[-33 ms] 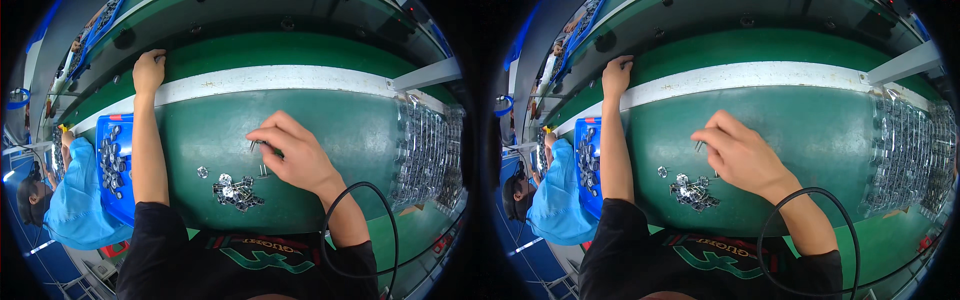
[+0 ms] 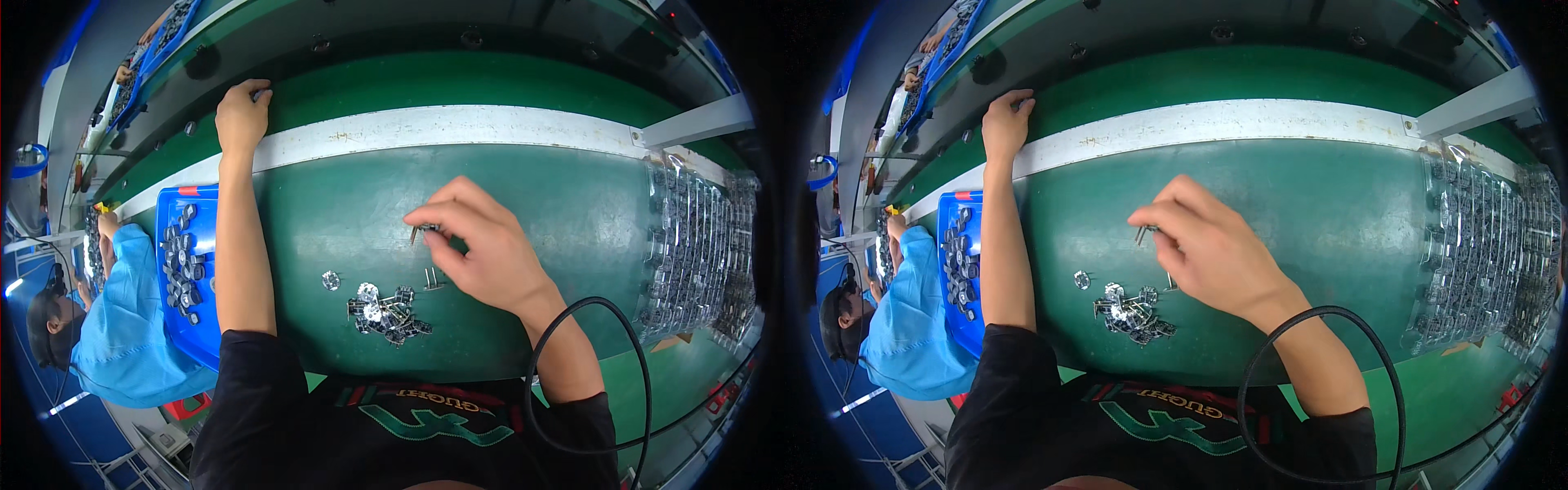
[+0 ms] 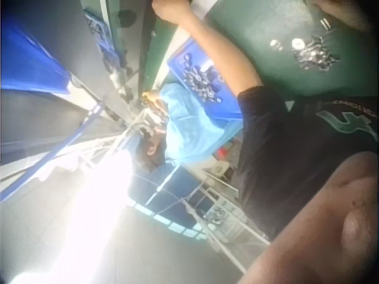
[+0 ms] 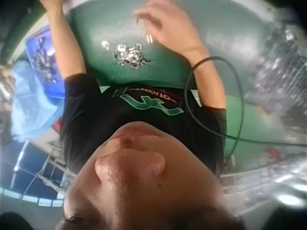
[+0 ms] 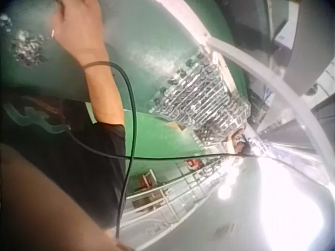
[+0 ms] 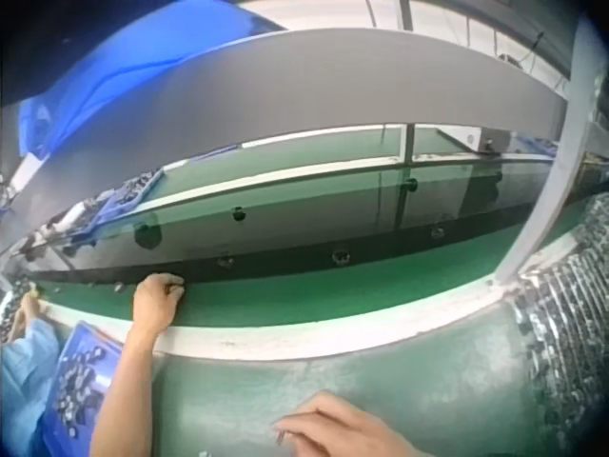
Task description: The person assembles electronic components by fitting circuit boards into plastic housings by hand and placing the assembled units onto a conveyor belt.
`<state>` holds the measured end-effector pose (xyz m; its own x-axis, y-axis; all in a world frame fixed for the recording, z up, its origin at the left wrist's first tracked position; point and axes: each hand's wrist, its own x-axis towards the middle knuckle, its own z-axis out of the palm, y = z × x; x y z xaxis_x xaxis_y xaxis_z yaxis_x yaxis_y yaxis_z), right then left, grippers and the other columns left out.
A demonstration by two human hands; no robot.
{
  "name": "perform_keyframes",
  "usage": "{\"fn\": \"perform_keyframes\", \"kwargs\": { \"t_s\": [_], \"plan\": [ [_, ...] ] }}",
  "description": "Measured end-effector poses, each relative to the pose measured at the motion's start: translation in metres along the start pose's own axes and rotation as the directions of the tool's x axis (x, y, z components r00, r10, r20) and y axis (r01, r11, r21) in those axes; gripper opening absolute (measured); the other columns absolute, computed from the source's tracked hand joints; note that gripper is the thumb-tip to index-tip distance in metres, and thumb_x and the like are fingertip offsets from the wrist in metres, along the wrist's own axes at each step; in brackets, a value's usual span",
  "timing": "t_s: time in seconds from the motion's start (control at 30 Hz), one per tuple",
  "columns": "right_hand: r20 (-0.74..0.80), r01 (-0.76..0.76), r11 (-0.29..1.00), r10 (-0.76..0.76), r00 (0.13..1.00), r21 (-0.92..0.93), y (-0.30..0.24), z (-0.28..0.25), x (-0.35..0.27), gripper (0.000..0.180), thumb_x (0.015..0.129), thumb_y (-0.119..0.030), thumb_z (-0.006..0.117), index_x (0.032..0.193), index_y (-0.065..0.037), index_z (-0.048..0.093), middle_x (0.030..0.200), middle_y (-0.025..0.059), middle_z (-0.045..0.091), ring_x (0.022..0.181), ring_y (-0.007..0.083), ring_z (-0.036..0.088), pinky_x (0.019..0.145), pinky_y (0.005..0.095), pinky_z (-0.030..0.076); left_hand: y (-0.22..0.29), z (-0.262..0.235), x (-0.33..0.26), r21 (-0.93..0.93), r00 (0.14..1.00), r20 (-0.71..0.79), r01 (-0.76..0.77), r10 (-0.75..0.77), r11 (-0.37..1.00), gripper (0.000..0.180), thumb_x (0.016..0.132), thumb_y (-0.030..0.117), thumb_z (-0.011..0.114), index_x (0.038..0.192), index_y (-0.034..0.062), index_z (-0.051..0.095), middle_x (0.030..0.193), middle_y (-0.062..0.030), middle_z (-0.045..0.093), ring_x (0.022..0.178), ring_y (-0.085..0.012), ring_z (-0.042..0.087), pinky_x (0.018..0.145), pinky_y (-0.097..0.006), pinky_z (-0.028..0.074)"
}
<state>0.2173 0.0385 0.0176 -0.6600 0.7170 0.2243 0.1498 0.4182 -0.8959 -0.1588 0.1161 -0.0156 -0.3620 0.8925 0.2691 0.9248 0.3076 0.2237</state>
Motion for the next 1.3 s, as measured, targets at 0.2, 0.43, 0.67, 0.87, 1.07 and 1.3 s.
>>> {"fn": "perform_keyframes", "kwargs": {
  "t_s": [0.2,0.43,0.67,0.87,1.07,1.3],
  "plan": [
    [-0.036,-0.250,0.730,0.352,0.935,0.637,0.010,-0.008,0.003,0.017,0.085,-0.002,0.074,0.097,-0.003,0.063,0.081,-0.0005,0.059,0.074,0.0052,0.056,0.067,0.0211,0.047,0.058,-0.025,-0.045,-0.688,0.986,0.121,0.164,-0.110,0.707,0.031,0.090,0.021,0.070,0.111,-0.0008,0.071,0.112,-0.0132,0.071,0.091,-0.0203,0.070,0.081,-0.033,0.054],
    [-0.062,-0.242,0.610,0.434,0.899,0.755,0.003,-0.005,0.005,0.016,0.084,-0.002,0.077,0.095,0.000,0.065,0.079,0.0014,0.063,0.075,0.0077,0.061,0.066,0.0220,0.049,0.092,-0.049,-0.115,-0.897,0.897,0.442,0.442,0.010,-0.014,0.036,0.098,0.011,0.058,0.127,-0.0105,0.056,0.116,-0.0189,0.065,0.105,-0.0268,0.067,0.092,-0.033,0.058],
    [-0.320,-0.006,0.922,0.140,0.937,0.388,0.006,0.009,0.002,0.012,0.083,0.000,0.075,0.093,0.000,0.069,0.085,0.0042,0.065,0.071,0.0094,0.062,0.063,0.0228,0.049,0.127,-0.051,-0.157,-0.648,0.761,0.546,0.649,0.350,-0.398,0.038,0.098,0.004,0.053,0.133,-0.0108,0.051,0.121,-0.0228,0.062,0.116,-0.0332,0.062,0.104,-0.039,0.052],
    [-0.438,0.041,0.966,0.078,0.896,0.255,-0.002,0.016,0.003,0.013,0.080,0.001,0.076,0.092,-0.001,0.071,0.087,0.0067,0.064,0.069,0.0102,0.061,0.057,0.0222,0.048,0.137,-0.045,-0.170,-0.541,0.732,0.523,0.680,0.436,-0.494,0.041,0.098,0.007,0.055,0.136,-0.0084,0.047,0.124,-0.0219,0.060,0.123,-0.0284,0.058,0.107,-0.037,0.048],
    [-0.569,0.193,0.976,-0.216,0.793,-0.101,-0.002,0.012,0.004,0.017,0.076,0.003,0.078,0.091,-0.002,0.070,0.087,0.0070,0.061,0.063,0.0124,0.059,0.054,0.0237,0.050,0.144,-0.043,-0.180,-0.637,0.770,0.450,0.631,0.452,-0.442,0.042,0.097,0.007,0.059,0.136,-0.0022,0.049,0.128,-0.0233,0.059,0.122,-0.0264,0.058,0.105,-0.040,0.049],
    [-0.506,0.189,0.966,-0.253,0.825,-0.174,-0.006,0.013,0.001,0.018,0.076,0.006,0.077,0.090,0.000,0.068,0.091,0.0095,0.060,0.074,0.0151,0.059,0.060,0.0247,0.047,0.140,-0.039,-0.180,-0.645,0.768,0.433,0.630,0.471,-0.434,0.033,0.093,-0.001,0.063,0.125,-0.0025,0.054,0.130,-0.0262,0.058,0.115,-0.0280,0.063,0.098,-0.042,0.056]
  ]
}}
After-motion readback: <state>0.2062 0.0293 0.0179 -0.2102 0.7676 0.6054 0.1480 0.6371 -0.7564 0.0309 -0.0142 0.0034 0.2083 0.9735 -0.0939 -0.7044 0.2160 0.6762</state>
